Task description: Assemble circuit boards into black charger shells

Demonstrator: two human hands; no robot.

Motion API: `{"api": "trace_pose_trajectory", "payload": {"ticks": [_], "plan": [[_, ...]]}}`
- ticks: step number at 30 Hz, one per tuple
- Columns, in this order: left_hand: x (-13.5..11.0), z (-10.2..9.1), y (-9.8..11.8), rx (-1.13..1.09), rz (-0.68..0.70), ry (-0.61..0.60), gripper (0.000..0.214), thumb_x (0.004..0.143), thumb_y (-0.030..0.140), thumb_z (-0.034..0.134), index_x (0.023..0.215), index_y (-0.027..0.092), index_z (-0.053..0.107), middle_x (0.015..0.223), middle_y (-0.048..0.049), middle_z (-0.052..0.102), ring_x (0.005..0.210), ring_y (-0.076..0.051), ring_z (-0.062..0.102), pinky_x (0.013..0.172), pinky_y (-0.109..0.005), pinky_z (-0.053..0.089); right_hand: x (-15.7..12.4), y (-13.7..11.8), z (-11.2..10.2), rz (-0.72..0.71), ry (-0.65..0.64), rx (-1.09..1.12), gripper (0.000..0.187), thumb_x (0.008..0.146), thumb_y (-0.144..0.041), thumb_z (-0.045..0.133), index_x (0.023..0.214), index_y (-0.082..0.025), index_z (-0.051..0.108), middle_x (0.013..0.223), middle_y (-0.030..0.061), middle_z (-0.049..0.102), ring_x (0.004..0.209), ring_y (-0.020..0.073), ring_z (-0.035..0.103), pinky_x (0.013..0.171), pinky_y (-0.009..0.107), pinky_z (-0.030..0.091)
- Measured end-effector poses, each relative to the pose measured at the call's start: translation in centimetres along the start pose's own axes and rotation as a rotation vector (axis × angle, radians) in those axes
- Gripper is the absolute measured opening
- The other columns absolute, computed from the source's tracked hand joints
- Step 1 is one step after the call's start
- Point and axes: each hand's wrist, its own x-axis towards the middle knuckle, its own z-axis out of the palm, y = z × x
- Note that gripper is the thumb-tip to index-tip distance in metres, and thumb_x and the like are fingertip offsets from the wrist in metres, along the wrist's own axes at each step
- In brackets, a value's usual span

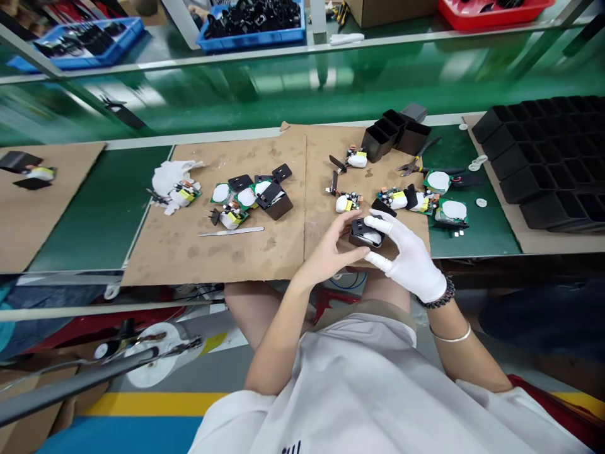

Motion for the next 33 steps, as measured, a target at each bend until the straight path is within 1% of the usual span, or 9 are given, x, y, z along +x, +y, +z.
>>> {"api": "trace_pose_trajectory", "payload": {"ticks": [4,8,11,16,19,26,29,31,33], "plan": [[0.1,-0.4,-0.9,-0.002,0.006,-0.018,0.064,0.080,0.025,0.079,0.138,0.025,0.053,0.142,-0.0092,0.060,0.136,-0.026,0.055,0.118,-0.040,0.041,1.0,-0.5,-1.5,-0.001,-0.077,0.066,0.041,0.089,-0.029,0.071,0.130,-0.023,0.066,0.153,0.0119,0.053,0.143,0.0279,0.050,0.120,0.046,0.043],[0.4,0.7,-1.2,0.051,0.002,0.135,0.040,0.078,0.021,0.080,0.116,0.019,0.067,0.120,-0.0078,0.072,0.116,-0.024,0.066,0.107,-0.037,0.049,2.1,-0.7,-1.7,0.002,-0.053,0.139,0.024,0.092,-0.024,0.069,0.115,-0.022,0.073,0.125,0.0078,0.074,0.120,0.0230,0.069,0.110,0.040,0.054],[0.4,1.7,-1.1,0.120,0.011,0.243,0.034,0.076,0.021,0.082,0.107,0.017,0.069,0.108,-0.0068,0.075,0.104,-0.023,0.069,0.099,-0.036,0.052,2.4,-0.8,-1.3,-0.055,-0.009,0.049,0.016,0.090,-0.021,0.071,0.104,-0.023,0.078,0.110,0.0061,0.078,0.105,0.0219,0.074,0.100,0.037,0.060],[0.3,2.3,-1.2,0.169,0.032,0.318,0.034,0.075,0.021,0.084,0.105,0.018,0.069,0.106,-0.0068,0.076,0.100,-0.022,0.070,0.094,-0.034,0.054,1.7,-1.2,-1.1,-0.130,0.094,-0.175,0.016,0.089,-0.018,0.071,0.102,-0.025,0.079,0.111,0.0068,0.078,0.100,0.0220,0.075,0.091,0.036,0.063],[0.2,2.2,-1.3,0.184,0.050,0.323,0.032,0.074,0.020,0.085,0.103,0.018,0.069,0.104,-0.0060,0.076,0.098,-0.022,0.070,0.092,-0.034,0.054,1.2,-1.2,-1.0,-0.132,0.103,-0.199,0.015,0.090,-0.019,0.071,0.101,-0.025,0.079,0.112,0.0062,0.078,0.101,0.0225,0.075,0.092,0.037,0.063],[0.2,2.1,-1.2,0.200,0.069,0.295,0.030,0.077,0.022,0.083,0.103,0.019,0.069,0.103,-0.0053,0.075,0.097,-0.022,0.070,0.091,-0.035,0.054,1.4,-0.5,-0.8,-0.066,0.054,-0.072,0.012,0.090,-0.022,0.070,0.098,-0.026,0.078,0.111,0.0058,0.078,0.102,0.0226,0.074,0.094,0.040,0.062],[0.1,1.8,-1.4,0.170,0.104,0.258,0.034,0.079,0.022,0.081,0.110,0.020,0.068,0.110,-0.0066,0.075,0.103,-0.022,0.070,0.097,-0.037,0.055,1.7,-0.4,-0.9,-0.058,0.034,-0.041,0.010,0.090,-0.024,0.071,0.096,-0.027,0.078,0.111,0.0043,0.078,0.101,0.0219,0.074,0.095,0.041,0.062],[0.0,1.6,-1.6,0.104,0.159,0.234,0.042,0.080,0.021,0.080,0.120,0.020,0.066,0.120,-0.0083,0.073,0.110,-0.023,0.070,0.102,-0.037,0.054,1.7,-0.5,-1.0,-0.055,0.027,-0.048,0.009,0.090,-0.024,0.070,0.095,-0.028,0.078,0.111,0.0037,0.078,0.101,0.0219,0.074,0.094,0.041,0.062],[-0.1,1.6,-1.8,0.076,0.218,0.239,0.041,0.083,0.021,0.078,0.122,0.021,0.066,0.124,-0.0090,0.072,0.115,-0.023,0.069,0.105,-0.038,0.054,1.7,-0.5,-0.9,-0.058,0.027,-0.071,0.010,0.091,-0.024,0.070,0.094,-0.029,0.078,0.111,0.0035,0.078,0.102,0.0225,0.074,0.094,0.041,0.062]]}}
